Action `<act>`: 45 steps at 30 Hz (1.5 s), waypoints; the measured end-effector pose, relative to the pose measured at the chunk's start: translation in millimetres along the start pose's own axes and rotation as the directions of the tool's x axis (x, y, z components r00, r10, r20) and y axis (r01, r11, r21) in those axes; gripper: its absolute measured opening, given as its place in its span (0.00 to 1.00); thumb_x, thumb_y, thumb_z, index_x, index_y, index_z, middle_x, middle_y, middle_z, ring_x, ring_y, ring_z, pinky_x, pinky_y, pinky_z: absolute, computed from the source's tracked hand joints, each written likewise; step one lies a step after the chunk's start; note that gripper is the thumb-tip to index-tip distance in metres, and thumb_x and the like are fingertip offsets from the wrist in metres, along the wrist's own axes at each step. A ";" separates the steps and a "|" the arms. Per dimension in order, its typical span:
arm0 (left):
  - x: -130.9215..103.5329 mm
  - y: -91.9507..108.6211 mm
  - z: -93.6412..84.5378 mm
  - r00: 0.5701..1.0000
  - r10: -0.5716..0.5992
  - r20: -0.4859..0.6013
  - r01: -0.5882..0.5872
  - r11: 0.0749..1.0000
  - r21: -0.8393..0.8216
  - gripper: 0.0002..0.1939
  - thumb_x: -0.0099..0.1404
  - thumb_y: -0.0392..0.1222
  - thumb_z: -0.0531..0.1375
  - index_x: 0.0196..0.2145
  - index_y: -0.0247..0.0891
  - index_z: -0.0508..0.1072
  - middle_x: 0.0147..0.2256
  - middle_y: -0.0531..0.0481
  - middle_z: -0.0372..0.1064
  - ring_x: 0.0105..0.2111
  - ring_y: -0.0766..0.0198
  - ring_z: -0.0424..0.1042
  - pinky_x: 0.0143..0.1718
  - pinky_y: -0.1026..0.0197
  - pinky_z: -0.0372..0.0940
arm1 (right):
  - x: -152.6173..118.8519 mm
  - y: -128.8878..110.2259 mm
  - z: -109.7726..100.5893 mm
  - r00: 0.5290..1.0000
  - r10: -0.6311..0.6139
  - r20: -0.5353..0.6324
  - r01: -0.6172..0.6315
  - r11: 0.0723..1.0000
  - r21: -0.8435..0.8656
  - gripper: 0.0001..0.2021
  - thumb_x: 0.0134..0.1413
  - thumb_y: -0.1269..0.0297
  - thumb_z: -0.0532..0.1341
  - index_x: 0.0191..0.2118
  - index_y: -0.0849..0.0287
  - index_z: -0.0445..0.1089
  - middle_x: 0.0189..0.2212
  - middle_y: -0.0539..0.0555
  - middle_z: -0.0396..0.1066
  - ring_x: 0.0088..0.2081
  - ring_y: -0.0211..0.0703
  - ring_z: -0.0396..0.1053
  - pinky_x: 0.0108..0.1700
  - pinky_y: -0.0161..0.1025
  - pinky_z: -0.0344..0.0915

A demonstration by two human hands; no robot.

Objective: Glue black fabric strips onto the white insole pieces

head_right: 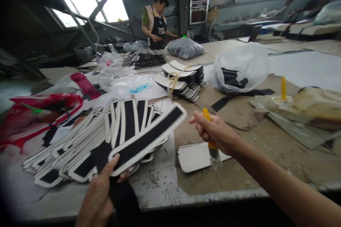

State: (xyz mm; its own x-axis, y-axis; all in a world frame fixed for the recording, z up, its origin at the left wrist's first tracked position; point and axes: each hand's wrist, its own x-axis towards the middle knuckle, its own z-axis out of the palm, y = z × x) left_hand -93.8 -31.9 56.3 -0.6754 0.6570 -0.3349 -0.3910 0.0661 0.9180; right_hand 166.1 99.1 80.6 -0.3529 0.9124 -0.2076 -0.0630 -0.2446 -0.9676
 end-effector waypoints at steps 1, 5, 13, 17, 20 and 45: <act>2.1 3.8 -0.7 1.000 0.006 -0.009 -0.006 1.000 -0.021 0.19 0.43 0.44 0.70 0.28 0.37 0.66 0.22 0.57 0.61 0.17 0.72 0.56 0.14 0.68 0.54 | 1.6 -5.4 -0.6 0.999 -0.049 0.002 0.049 0.998 -0.029 0.22 0.46 0.44 0.62 0.30 0.62 0.67 0.17 0.45 0.56 0.16 0.28 0.48 0.16 0.28 0.44; -3.3 -12.3 0.5 0.972 -0.215 0.097 0.201 0.970 0.140 0.19 0.44 0.50 0.69 0.27 0.34 0.69 0.20 0.54 0.64 0.16 0.72 0.57 0.15 0.69 0.54 | -7.2 -12.0 -24.5 0.980 -0.120 -0.158 0.103 0.988 -0.112 0.20 0.46 0.46 0.64 0.29 0.61 0.68 0.16 0.44 0.56 0.16 0.28 0.49 0.16 0.28 0.44; -30.7 -81.8 66.2 0.911 -0.214 0.353 0.045 0.902 0.429 0.22 0.48 0.57 0.65 0.29 0.33 0.70 0.15 0.54 0.62 0.14 0.71 0.55 0.16 0.68 0.49 | -33.5 16.8 -70.7 0.847 -0.198 -0.494 0.221 0.975 -0.012 0.23 0.47 0.39 0.58 0.29 0.57 0.68 0.27 0.51 0.66 0.29 0.39 0.65 0.30 0.33 0.64; -21.3 -93.2 85.9 0.874 -0.244 0.420 0.002 0.866 0.499 0.20 0.49 0.56 0.62 0.20 0.36 0.65 0.11 0.55 0.58 0.12 0.70 0.53 0.15 0.66 0.46 | -34.6 33.3 -56.3 0.854 -0.150 -0.498 0.180 0.984 0.011 0.25 0.49 0.36 0.53 0.31 0.57 0.67 0.26 0.51 0.64 0.26 0.38 0.63 0.24 0.32 0.60; -21.2 -94.9 86.7 0.861 -0.264 0.436 0.000 0.855 0.519 0.19 0.51 0.54 0.62 0.16 0.37 0.62 0.10 0.54 0.57 0.13 0.70 0.53 0.16 0.66 0.47 | -31.1 46.7 -38.3 0.863 -0.146 -0.484 0.212 0.974 0.084 0.25 0.50 0.37 0.53 0.29 0.57 0.65 0.25 0.50 0.63 0.24 0.36 0.61 0.24 0.32 0.60; -21.3 -105.3 70.7 0.869 -0.249 0.429 -0.092 0.769 0.633 0.22 0.55 0.57 0.59 0.15 0.39 0.62 0.12 0.53 0.58 0.16 0.65 0.55 0.20 0.63 0.49 | -56.2 51.8 -89.3 0.660 -0.707 -0.253 0.087 0.407 -0.909 0.05 0.58 0.62 0.55 0.33 0.56 0.65 0.31 0.54 0.65 0.35 0.45 0.66 0.41 0.41 0.62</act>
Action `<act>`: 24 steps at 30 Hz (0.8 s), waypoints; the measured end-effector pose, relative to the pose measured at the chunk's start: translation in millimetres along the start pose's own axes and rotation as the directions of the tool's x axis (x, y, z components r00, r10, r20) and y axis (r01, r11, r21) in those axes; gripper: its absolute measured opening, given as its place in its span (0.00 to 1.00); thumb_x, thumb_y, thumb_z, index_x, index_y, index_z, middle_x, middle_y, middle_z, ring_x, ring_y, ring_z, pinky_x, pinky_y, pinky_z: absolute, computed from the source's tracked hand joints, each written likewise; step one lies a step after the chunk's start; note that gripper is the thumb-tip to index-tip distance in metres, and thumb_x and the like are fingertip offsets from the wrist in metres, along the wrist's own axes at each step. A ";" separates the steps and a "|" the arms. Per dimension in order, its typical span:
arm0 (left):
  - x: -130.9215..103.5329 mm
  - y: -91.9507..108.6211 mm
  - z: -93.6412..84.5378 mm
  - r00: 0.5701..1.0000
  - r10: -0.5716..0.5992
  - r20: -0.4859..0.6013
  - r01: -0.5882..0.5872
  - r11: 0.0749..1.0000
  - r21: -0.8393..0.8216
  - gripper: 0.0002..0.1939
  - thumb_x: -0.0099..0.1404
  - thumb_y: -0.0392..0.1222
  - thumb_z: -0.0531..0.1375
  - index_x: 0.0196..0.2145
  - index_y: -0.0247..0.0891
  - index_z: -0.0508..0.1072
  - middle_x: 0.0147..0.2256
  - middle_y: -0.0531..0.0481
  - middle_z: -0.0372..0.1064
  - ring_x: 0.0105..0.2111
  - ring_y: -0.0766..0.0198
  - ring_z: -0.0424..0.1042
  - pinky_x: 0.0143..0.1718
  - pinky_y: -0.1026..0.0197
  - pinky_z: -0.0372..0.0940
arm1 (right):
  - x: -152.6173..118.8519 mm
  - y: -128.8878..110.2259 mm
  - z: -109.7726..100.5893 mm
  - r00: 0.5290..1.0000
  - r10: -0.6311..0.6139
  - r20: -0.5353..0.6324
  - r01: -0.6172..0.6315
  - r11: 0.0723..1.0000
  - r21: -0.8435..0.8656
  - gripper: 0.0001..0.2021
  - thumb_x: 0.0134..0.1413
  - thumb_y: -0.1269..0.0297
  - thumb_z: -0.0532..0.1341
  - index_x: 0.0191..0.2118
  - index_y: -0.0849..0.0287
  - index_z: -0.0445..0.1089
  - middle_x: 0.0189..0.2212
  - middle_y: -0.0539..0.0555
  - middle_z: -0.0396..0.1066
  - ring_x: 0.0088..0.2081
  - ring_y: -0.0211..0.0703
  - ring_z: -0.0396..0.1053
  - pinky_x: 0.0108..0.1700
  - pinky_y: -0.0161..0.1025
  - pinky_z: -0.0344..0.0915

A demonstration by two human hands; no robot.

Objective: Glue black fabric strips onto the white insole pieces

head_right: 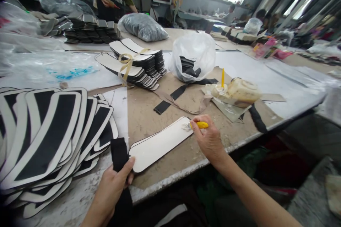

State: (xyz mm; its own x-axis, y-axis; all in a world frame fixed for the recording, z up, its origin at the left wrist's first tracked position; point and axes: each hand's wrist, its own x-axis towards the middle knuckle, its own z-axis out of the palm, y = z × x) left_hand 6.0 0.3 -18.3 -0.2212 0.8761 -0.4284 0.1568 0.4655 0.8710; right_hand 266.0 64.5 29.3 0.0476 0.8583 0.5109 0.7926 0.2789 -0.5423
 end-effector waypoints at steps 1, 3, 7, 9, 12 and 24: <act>0.0 0.4 -0.1 1.000 -0.005 -0.007 0.005 1.000 0.006 0.22 0.55 0.57 0.59 0.14 0.39 0.62 0.12 0.53 0.57 0.15 0.65 0.55 0.20 0.63 0.49 | 1.1 -0.3 -2.5 0.999 -0.031 -0.008 0.031 0.999 -0.011 0.05 0.59 0.63 0.55 0.33 0.56 0.65 0.30 0.54 0.66 0.35 0.45 0.66 0.41 0.41 0.63; -0.1 1.1 -0.2 1.000 -0.019 -0.001 0.019 1.000 0.006 0.23 0.55 0.58 0.59 0.14 0.39 0.62 0.11 0.54 0.57 0.15 0.65 0.55 0.20 0.62 0.49 | 1.8 -1.9 -5.2 0.994 -0.107 -0.027 0.106 0.994 -0.017 0.04 0.59 0.65 0.55 0.33 0.56 0.65 0.31 0.54 0.66 0.35 0.45 0.66 0.41 0.42 0.64; -0.8 1.3 -0.6 0.999 -0.022 0.029 0.022 1.000 0.000 0.24 0.55 0.60 0.57 0.14 0.40 0.61 0.12 0.54 0.57 0.16 0.64 0.55 0.22 0.62 0.49 | -8.3 -7.4 2.1 0.955 -0.296 -0.017 0.294 0.954 -0.064 0.03 0.58 0.70 0.57 0.37 0.56 0.66 0.33 0.55 0.67 0.38 0.46 0.66 0.42 0.43 0.65; -1.3 1.0 -0.5 0.999 -0.006 0.032 0.006 1.000 -0.003 0.24 0.55 0.61 0.56 0.15 0.40 0.61 0.12 0.54 0.57 0.17 0.64 0.55 0.23 0.61 0.49 | -18.2 -13.1 8.6 0.926 -0.373 0.056 0.376 0.923 -0.082 0.05 0.57 0.72 0.57 0.38 0.57 0.67 0.32 0.56 0.67 0.37 0.47 0.66 0.41 0.43 0.66; -2.4 0.9 -0.1 0.999 0.010 0.034 -0.009 1.000 -0.023 0.25 0.55 0.63 0.55 0.15 0.40 0.60 0.12 0.55 0.55 0.17 0.64 0.54 0.23 0.61 0.49 | -30.1 -23.6 12.0 0.903 -0.407 0.139 0.411 0.912 0.007 0.06 0.57 0.74 0.56 0.38 0.57 0.66 0.31 0.55 0.66 0.37 0.46 0.66 0.40 0.42 0.67; -0.2 -3.5 -0.3 0.998 -0.018 0.059 0.025 0.994 -0.109 0.26 0.52 0.65 0.57 0.17 0.39 0.62 0.12 0.55 0.57 0.16 0.65 0.55 0.22 0.61 0.49 | -50.7 -51.1 22.8 0.942 -0.286 0.173 0.235 0.935 0.266 0.06 0.57 0.73 0.56 0.36 0.57 0.68 0.31 0.54 0.66 0.37 0.43 0.64 0.40 0.40 0.66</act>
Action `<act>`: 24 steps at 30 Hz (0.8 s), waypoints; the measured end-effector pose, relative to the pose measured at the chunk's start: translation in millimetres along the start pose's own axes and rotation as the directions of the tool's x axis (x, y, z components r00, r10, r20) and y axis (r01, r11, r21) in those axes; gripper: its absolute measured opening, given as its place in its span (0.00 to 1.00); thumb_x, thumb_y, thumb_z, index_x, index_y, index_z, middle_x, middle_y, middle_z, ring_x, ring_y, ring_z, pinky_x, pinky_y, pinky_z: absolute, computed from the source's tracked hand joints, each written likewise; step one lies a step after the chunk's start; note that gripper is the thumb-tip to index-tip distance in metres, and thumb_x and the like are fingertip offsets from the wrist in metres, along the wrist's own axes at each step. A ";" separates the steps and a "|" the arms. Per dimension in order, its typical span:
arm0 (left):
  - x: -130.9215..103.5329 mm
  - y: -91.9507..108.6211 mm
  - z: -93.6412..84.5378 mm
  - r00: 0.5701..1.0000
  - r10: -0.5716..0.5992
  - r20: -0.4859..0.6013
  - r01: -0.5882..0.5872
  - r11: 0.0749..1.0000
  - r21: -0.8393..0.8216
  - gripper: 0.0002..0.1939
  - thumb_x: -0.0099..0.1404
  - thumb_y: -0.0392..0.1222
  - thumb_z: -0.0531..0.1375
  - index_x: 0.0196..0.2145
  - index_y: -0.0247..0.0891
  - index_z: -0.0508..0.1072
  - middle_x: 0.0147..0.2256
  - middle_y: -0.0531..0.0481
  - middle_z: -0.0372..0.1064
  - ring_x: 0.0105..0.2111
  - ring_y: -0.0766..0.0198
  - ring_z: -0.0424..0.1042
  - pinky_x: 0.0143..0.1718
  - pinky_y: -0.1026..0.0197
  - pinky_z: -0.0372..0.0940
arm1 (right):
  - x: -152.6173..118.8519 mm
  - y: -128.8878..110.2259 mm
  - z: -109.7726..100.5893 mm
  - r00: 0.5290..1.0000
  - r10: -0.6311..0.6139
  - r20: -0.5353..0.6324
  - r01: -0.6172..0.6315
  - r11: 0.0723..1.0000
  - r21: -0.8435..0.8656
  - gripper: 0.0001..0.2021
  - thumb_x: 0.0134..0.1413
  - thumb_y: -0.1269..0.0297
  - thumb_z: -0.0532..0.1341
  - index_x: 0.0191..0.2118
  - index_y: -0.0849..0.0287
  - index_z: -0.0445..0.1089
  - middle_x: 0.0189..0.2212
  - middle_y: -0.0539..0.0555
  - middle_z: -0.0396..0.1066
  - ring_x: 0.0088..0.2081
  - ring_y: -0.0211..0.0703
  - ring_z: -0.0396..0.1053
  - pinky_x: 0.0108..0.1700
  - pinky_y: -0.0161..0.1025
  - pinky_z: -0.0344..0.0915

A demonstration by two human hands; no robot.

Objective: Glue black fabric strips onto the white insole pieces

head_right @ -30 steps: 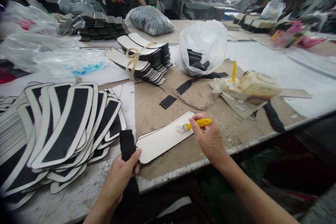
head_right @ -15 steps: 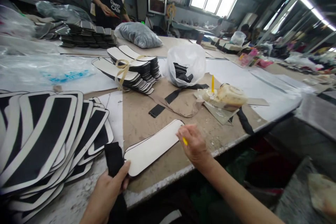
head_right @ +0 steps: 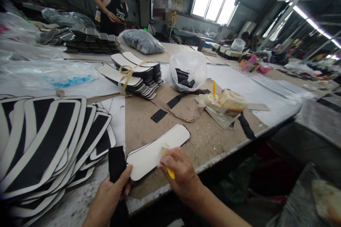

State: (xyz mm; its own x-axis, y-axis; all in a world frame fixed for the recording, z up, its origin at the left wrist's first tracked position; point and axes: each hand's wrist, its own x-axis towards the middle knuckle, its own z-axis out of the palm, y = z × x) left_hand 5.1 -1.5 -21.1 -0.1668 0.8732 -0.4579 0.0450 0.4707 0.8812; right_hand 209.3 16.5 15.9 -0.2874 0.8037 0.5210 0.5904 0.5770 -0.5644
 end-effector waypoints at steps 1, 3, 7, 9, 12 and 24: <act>0.3 -1.1 -0.2 1.000 -0.003 0.006 0.004 1.000 -0.006 0.26 0.53 0.65 0.57 0.17 0.38 0.63 0.12 0.54 0.58 0.17 0.65 0.56 0.22 0.62 0.49 | 0.2 -7.7 2.8 0.997 0.075 -0.015 -0.073 0.991 0.117 0.05 0.58 0.71 0.56 0.36 0.57 0.68 0.32 0.54 0.66 0.37 0.43 0.65 0.41 0.40 0.66; 0.1 -2.9 -0.2 1.000 0.006 0.016 -0.006 1.000 -0.022 0.26 0.55 0.65 0.55 0.19 0.37 0.64 0.13 0.54 0.59 0.17 0.65 0.56 0.21 0.62 0.50 | 3.5 -18.5 6.1 0.960 0.277 -0.048 -0.247 0.913 0.326 0.03 0.59 0.67 0.57 0.35 0.57 0.68 0.31 0.52 0.66 0.36 0.41 0.65 0.40 0.37 0.65; -0.8 -6.0 0.4 0.999 0.024 0.033 -0.022 0.998 -0.056 0.26 0.58 0.64 0.52 0.22 0.36 0.66 0.13 0.54 0.59 0.16 0.67 0.55 0.20 0.63 0.50 | 12.2 -16.1 15.0 0.811 0.584 0.036 -0.473 0.618 0.627 0.07 0.57 0.59 0.59 0.34 0.58 0.67 0.30 0.50 0.65 0.31 0.37 0.65 0.34 0.34 0.64; -0.3 -7.5 0.8 0.999 0.023 0.027 -0.022 0.998 -0.057 0.26 0.59 0.63 0.51 0.22 0.36 0.65 0.13 0.54 0.58 0.16 0.67 0.55 0.20 0.64 0.50 | 13.3 -9.0 21.2 0.771 0.627 0.113 -0.517 0.511 0.687 0.09 0.56 0.57 0.60 0.33 0.58 0.67 0.31 0.50 0.65 0.30 0.37 0.65 0.34 0.35 0.64; 0.5 -9.2 1.4 0.999 0.037 0.004 -0.037 0.998 -0.048 0.24 0.60 0.61 0.51 0.23 0.37 0.64 0.13 0.55 0.57 0.16 0.67 0.55 0.19 0.64 0.50 | 12.9 -1.1 22.0 0.773 0.627 0.097 -0.547 0.580 0.604 0.11 0.54 0.55 0.61 0.32 0.59 0.67 0.29 0.50 0.65 0.30 0.39 0.65 0.34 0.35 0.65; -2.1 -1.2 5.0 0.998 0.055 -0.006 -0.055 0.994 -0.094 0.21 0.56 0.59 0.57 0.23 0.37 0.65 0.12 0.57 0.57 0.13 0.69 0.54 0.17 0.66 0.48 | 20.1 -3.4 -6.8 0.822 0.542 -0.176 -0.454 0.809 0.372 0.10 0.55 0.57 0.60 0.31 0.59 0.67 0.26 0.50 0.66 0.29 0.38 0.66 0.33 0.33 0.65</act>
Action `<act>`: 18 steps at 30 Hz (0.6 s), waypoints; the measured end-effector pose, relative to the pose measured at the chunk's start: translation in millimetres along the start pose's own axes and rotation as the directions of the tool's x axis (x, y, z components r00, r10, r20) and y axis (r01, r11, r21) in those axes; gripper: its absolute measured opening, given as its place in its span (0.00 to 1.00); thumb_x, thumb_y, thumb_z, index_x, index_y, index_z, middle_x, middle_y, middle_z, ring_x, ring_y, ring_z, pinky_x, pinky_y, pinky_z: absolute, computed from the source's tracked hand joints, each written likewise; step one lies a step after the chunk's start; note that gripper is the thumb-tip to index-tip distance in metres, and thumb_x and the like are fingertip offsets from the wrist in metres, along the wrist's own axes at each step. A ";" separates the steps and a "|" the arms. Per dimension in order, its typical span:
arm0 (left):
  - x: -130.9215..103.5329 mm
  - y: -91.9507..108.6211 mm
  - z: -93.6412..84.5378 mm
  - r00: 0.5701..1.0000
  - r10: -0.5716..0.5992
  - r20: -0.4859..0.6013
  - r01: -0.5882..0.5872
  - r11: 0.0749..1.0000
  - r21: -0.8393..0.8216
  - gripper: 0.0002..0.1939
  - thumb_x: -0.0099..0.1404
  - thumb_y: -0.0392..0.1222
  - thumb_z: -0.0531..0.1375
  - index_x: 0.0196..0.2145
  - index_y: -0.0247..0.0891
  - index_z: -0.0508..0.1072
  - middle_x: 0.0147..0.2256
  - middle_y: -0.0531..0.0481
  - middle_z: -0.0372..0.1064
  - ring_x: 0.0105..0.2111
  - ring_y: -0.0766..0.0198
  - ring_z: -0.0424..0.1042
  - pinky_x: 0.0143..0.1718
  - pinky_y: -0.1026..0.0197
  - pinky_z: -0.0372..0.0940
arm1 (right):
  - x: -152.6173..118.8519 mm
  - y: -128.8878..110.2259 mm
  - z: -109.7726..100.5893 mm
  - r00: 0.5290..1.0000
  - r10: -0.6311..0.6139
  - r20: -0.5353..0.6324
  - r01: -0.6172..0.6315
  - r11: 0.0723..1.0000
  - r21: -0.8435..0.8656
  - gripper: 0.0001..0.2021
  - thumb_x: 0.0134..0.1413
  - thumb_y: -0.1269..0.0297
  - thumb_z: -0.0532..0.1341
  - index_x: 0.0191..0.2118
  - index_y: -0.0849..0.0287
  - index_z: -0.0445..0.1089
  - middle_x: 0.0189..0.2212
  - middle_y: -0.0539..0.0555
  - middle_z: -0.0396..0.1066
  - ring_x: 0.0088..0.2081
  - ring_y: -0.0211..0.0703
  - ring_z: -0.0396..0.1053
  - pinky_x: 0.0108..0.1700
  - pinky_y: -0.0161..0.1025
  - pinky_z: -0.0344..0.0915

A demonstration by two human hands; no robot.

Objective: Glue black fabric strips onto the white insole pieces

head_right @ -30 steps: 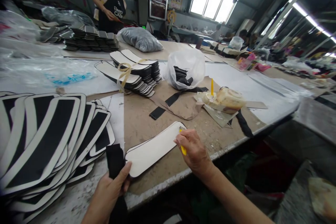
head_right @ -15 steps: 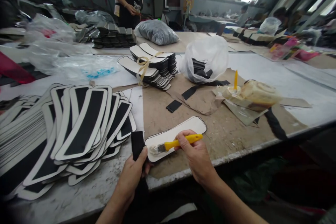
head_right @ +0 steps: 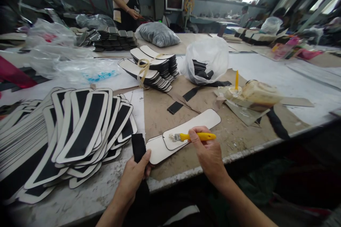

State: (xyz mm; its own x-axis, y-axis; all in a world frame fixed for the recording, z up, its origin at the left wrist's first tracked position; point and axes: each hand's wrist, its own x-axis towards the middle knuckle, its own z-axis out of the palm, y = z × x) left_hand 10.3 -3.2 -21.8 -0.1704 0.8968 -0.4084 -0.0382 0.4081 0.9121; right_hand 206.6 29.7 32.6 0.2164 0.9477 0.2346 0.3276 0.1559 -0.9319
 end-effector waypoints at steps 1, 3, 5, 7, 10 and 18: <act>-0.6 0.6 0.0 1.000 0.002 -0.007 -0.002 1.000 -0.008 0.21 0.56 0.59 0.58 0.23 0.36 0.65 0.12 0.56 0.57 0.13 0.69 0.54 0.17 0.66 0.48 | 2.6 2.0 -3.4 1.000 -0.006 -0.026 0.005 1.000 -0.011 0.10 0.55 0.56 0.60 0.32 0.59 0.68 0.26 0.50 0.67 0.29 0.38 0.66 0.33 0.33 0.65; -1.6 1.1 0.1 0.999 -0.008 -0.034 0.008 1.000 -0.008 0.21 0.55 0.59 0.59 0.22 0.36 0.66 0.12 0.56 0.58 0.13 0.69 0.54 0.17 0.66 0.48 | 7.6 7.9 -9.1 0.998 0.010 -0.056 -0.010 1.000 0.002 0.11 0.54 0.56 0.61 0.32 0.59 0.68 0.26 0.50 0.67 0.29 0.39 0.66 0.33 0.34 0.65; -1.7 0.4 0.0 0.998 -0.018 -0.059 0.019 1.000 0.019 0.21 0.54 0.59 0.59 0.23 0.36 0.66 0.12 0.55 0.59 0.13 0.68 0.54 0.17 0.65 0.47 | 10.4 15.2 -10.6 0.997 0.062 -0.046 -0.058 0.995 0.081 0.12 0.54 0.55 0.61 0.33 0.59 0.67 0.27 0.50 0.67 0.29 0.39 0.67 0.33 0.35 0.66; -1.0 -1.2 -0.4 0.998 -0.014 -0.059 0.018 0.998 0.059 0.22 0.54 0.60 0.59 0.22 0.36 0.66 0.12 0.55 0.59 0.14 0.68 0.54 0.17 0.65 0.47 | 10.8 21.7 -8.4 0.993 0.117 0.003 -0.116 0.982 0.152 0.13 0.53 0.53 0.61 0.33 0.59 0.67 0.28 0.50 0.67 0.28 0.39 0.67 0.32 0.36 0.67; 0.0 -3.8 -1.3 0.999 -0.011 -0.053 0.015 0.996 0.088 0.23 0.53 0.61 0.58 0.21 0.37 0.65 0.13 0.55 0.59 0.15 0.67 0.55 0.18 0.64 0.48 | 10.8 26.0 -7.4 0.988 0.145 0.057 -0.150 0.983 0.106 0.15 0.52 0.51 0.61 0.31 0.60 0.67 0.29 0.51 0.66 0.28 0.40 0.67 0.31 0.37 0.67; -3.6 3.4 1.1 0.996 -0.038 -0.078 0.048 0.990 0.132 0.23 0.53 0.61 0.58 0.18 0.38 0.63 0.12 0.54 0.58 0.16 0.66 0.55 0.20 0.63 0.49 | 54.3 19.8 -69.1 0.988 0.003 -0.153 -0.008 0.999 -0.033 0.16 0.57 0.49 0.55 0.30 0.58 0.65 0.27 0.52 0.67 0.30 0.41 0.67 0.33 0.37 0.64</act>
State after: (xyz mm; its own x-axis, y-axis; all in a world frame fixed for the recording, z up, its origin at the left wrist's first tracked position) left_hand 11.9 -4.9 -17.3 -0.2448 0.8646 -0.4387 0.0840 0.4697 0.8788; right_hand 288.4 65.0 46.1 0.3555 0.8943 0.2718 0.3559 0.1394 -0.9241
